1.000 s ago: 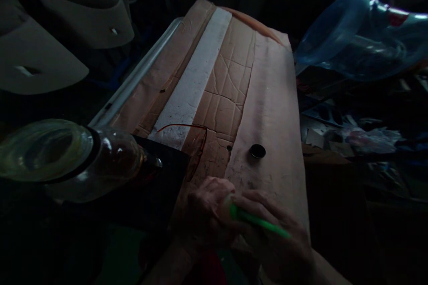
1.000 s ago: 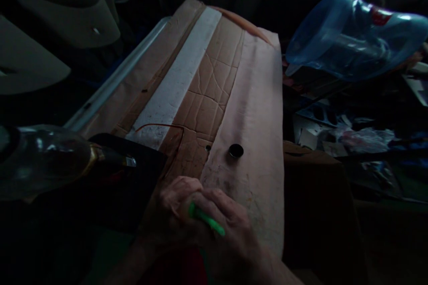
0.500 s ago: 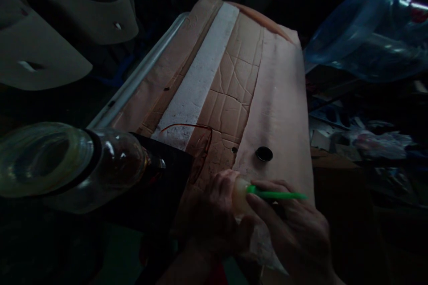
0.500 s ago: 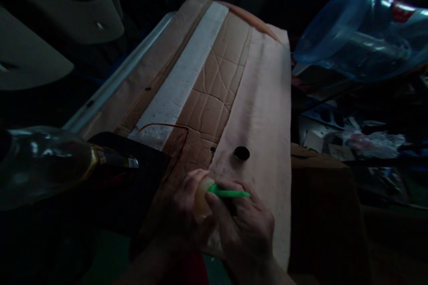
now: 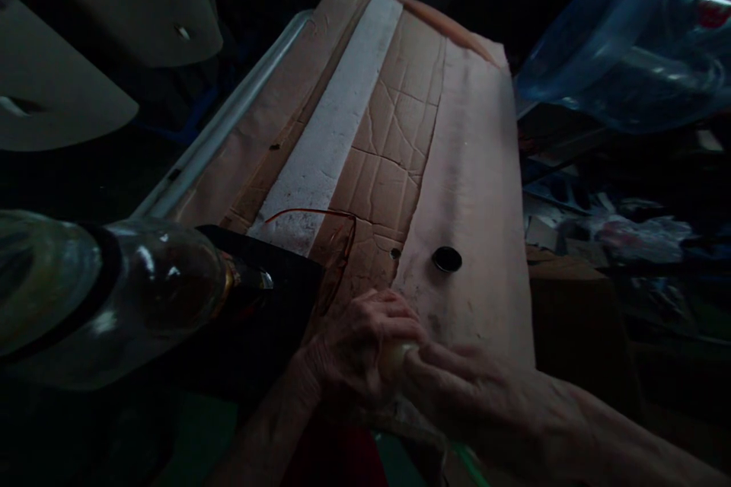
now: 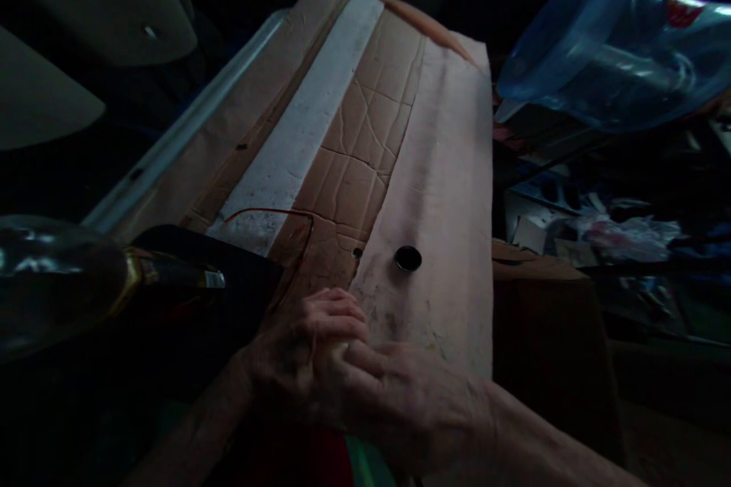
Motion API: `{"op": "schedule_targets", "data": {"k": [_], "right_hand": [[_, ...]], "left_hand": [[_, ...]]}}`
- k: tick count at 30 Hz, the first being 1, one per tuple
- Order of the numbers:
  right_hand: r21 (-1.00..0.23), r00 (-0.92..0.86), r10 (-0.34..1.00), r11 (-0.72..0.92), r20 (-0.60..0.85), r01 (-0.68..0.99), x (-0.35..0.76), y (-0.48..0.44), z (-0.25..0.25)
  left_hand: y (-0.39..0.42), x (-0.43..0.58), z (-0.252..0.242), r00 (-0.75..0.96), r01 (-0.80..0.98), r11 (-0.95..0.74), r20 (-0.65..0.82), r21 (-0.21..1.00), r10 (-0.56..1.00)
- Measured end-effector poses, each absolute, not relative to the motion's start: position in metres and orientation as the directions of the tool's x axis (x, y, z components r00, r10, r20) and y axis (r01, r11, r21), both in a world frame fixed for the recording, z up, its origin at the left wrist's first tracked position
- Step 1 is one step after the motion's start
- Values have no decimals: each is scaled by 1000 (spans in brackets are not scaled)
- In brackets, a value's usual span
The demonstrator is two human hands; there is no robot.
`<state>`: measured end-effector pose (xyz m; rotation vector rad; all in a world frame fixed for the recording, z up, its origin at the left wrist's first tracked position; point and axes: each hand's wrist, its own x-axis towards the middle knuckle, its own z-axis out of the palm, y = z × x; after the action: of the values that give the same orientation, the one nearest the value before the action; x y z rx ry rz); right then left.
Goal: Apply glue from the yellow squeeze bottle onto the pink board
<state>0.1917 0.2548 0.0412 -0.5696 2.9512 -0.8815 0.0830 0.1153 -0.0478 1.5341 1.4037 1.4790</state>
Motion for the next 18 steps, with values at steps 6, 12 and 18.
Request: {"op": "schedule_targets", "data": {"k": [6,12,18], "right_hand": [[-391,-930,193,919,314,58,193,233,26],[-401,-950,99,915,297,-31,187,235,24],[-396,-881,-456,791,125,-466,160,271,48]], "left_hand": [[121,125,-59,-677,381,147,167,913,717],[132,149,-74,-798,352,148,214,924,563],[134,136,-87,-676,415,-95,377,905,633]]}}
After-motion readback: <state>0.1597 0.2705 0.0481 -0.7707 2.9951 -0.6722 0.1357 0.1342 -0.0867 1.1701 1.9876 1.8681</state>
